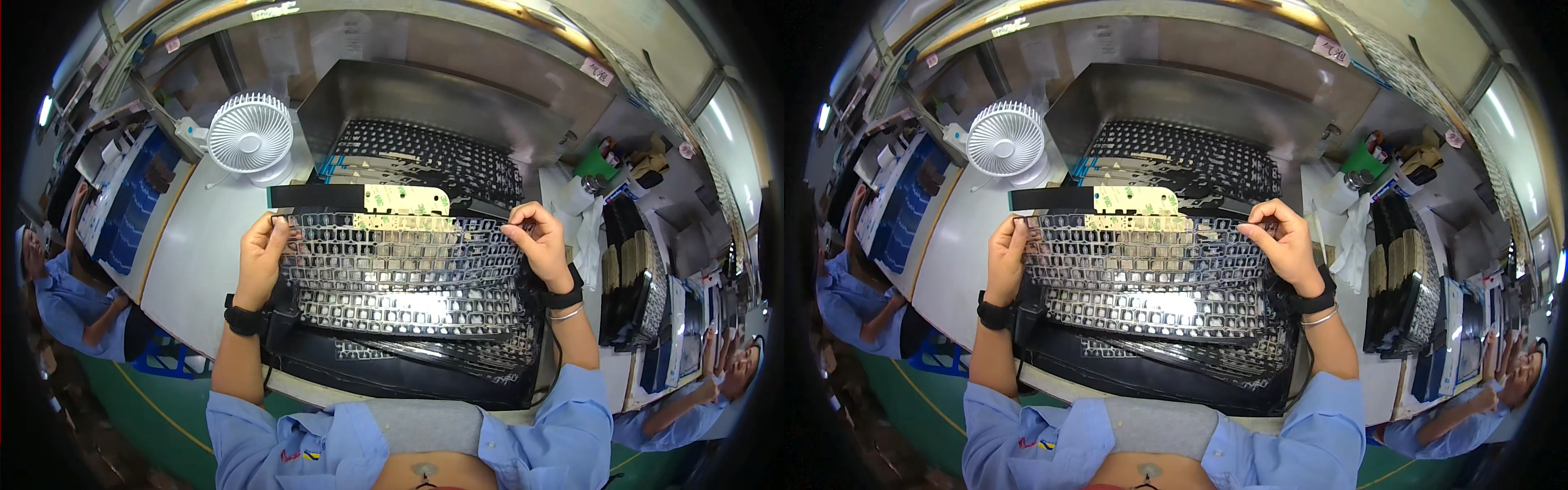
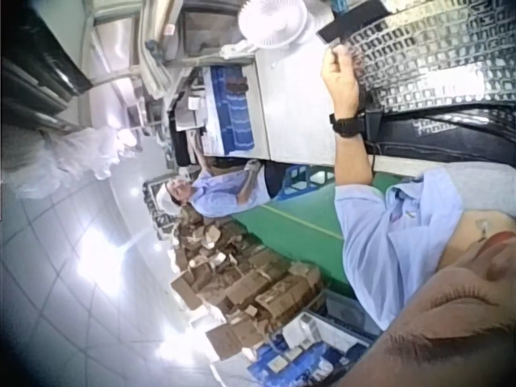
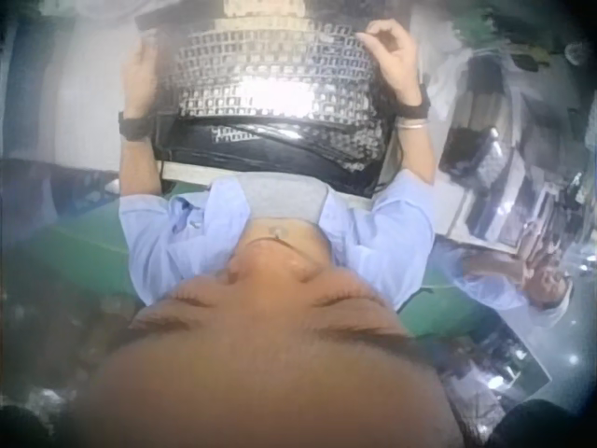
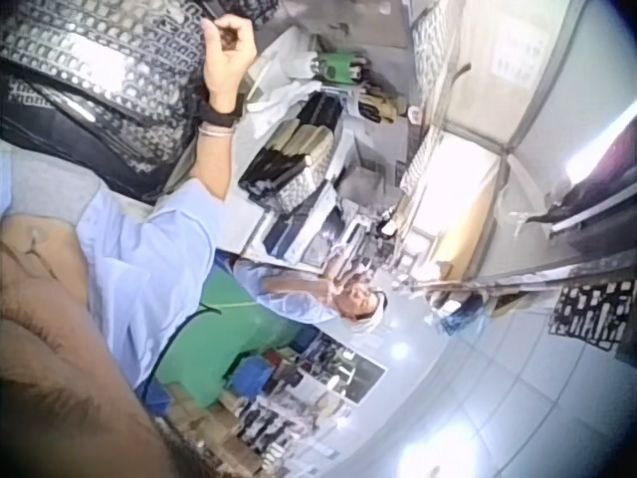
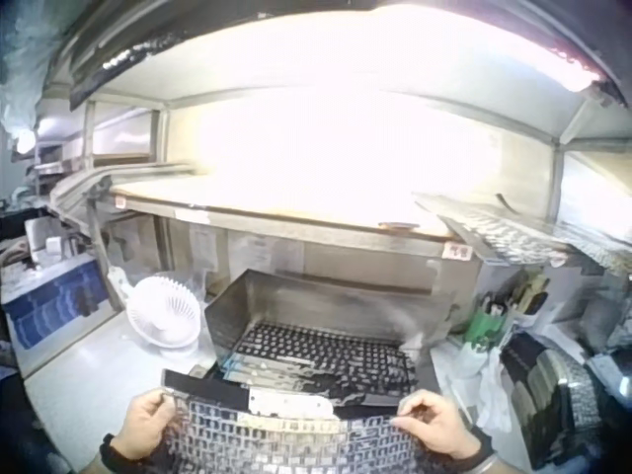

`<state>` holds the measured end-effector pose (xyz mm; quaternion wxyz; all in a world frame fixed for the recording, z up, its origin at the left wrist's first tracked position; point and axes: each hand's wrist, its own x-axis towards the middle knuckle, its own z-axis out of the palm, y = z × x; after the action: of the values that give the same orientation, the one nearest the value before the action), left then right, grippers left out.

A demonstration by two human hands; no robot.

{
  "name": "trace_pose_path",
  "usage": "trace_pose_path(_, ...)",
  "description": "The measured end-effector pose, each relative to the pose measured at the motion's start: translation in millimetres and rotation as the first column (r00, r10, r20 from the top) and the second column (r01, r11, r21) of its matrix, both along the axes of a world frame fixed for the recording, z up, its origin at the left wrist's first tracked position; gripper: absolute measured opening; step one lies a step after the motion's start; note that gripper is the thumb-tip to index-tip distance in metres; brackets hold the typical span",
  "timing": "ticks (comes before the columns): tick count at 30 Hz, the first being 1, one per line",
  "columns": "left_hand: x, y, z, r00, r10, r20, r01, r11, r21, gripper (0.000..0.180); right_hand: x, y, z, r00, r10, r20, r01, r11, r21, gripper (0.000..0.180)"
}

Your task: Assembling and inspecting keyboard membranes on a production line.

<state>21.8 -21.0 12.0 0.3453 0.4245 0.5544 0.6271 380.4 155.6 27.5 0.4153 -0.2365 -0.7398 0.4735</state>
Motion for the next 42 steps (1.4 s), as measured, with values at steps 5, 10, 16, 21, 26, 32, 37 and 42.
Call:
trace_pose_path(5,2.5,-0.7,7.2,0.960,-0.277,0.048,0.280,0.955,-0.096,0.024,3.9,-1.0,-3.2,0.994,-0.097,-0.054,0.097,0.995,0.001,0.015)
trace_pose_path(10,-7.9,6.8,-11.0,0.995,-0.053,0.081,0.055,0.998,-0.030,0.022,10.2,7.4,-6.5,0.999,0.018,0.044,0.001,0.920,-0.393,0.017)
trace_pose_path(16,-15.4,14.2,-16.6,0.999,-0.010,0.034,0.014,0.993,-0.117,0.022,16.8,10.7,-9.0,0.980,0.171,0.104,-0.098,0.863,-0.496,0.036)
trace_pose_path(21,-17.5,16.0,-17.6,1.000,-0.008,0.002,0.008,0.993,-0.117,0.022,17.9,12.2,-6.7,0.965,0.245,0.099,-0.151,0.820,-0.552,0.040)
trace_pose_path(26,-15.8,13.6,-13.9,1.000,0.018,-0.021,-0.021,0.989,-0.144,0.022,18.3,13.8,-9.8,0.965,0.259,0.038,-0.188,0.787,-0.587,0.045)
trace_pose_path(32,-13.7,12.9,-13.2,0.997,-0.008,0.082,0.022,0.985,-0.170,0.015,23.9,18.7,-13.3,0.993,0.108,0.045,-0.071,0.859,-0.507,0.034)
trace_pose_path(37,-16.8,11.2,-27.0,0.967,-0.065,0.245,0.092,0.991,-0.101,0.023,26.8,24.8,-18.8,0.998,-0.051,-0.040,0.025,0.873,-0.487,0.027)
trace_pose_path(42,0.5,6.6,-2.3,0.946,-0.160,0.282,0.195,0.976,-0.100,0.028,28.0,32.0,-24.6,0.991,-0.105,-0.082,0.049,0.859,-0.509,0.024)
